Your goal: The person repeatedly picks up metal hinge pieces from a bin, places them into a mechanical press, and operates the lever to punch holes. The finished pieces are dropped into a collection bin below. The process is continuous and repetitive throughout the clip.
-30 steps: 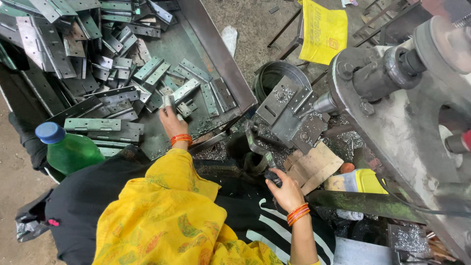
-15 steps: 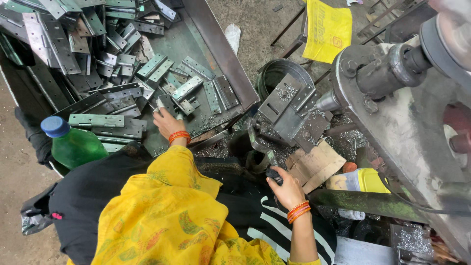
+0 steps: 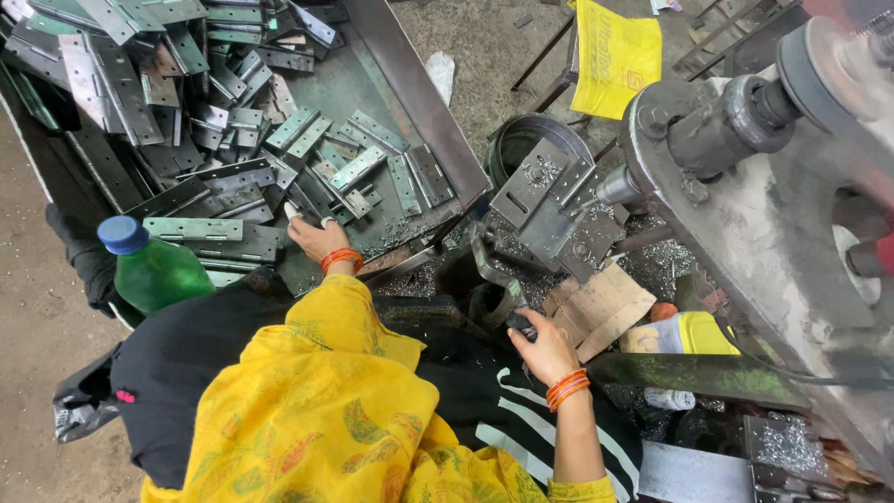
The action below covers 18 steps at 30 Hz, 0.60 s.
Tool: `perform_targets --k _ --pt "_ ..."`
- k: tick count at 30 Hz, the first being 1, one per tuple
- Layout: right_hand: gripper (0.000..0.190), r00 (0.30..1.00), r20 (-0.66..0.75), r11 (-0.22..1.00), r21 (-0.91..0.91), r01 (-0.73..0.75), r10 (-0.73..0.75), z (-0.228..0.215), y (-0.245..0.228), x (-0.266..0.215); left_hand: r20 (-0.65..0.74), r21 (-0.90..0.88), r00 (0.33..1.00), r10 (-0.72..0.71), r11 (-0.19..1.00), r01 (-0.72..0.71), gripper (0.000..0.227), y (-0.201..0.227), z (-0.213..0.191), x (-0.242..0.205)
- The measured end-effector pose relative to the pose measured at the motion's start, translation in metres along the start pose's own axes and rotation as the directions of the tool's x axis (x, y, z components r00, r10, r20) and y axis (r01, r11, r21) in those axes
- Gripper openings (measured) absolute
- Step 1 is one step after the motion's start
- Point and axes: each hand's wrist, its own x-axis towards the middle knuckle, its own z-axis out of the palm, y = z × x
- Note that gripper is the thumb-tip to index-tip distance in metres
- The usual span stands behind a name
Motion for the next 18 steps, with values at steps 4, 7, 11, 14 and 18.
perform_targets --k 4,7,11,14,18 --pt "0.049 0.996 0.044 0.996 0.042 -0.077 0.076 -0.002 -0.002 -0.002 -0.049 -0.166 0.992 -0.113 0.981 0.104 0.076 -0.022 0.013 0.007" --pt "0.047 1.000 0.005 1.000 0.012 -0.027 0.027 -0.001 -0.002 -0.002 -0.132 -0.114 0.981 -0.141 0.985 0.126 0.080 -0.029 0.014 0.010" --pt "0.042 0.996 -0.077 0.999 0.006 0.038 -0.038 0.002 -0.001 -0.004 -0.152 -0.033 0.983 -0.107 0.994 0.103 0.078 -0.018 0.005 0.008" --pt "0.042 0.997 -0.072 1.000 -0.012 -0.011 0.010 0.007 -0.002 -0.003 -0.168 -0.197 0.976 -0.141 0.975 0.107 0.075 -0.007 -0.008 0.003" --pt "0.045 0.996 -0.084 0.998 -0.044 -0.037 0.034 0.014 -0.002 -0.004 0.005 -0.203 0.881 -0.474 0.862 0.465 0.060 0.006 -0.007 0.005"
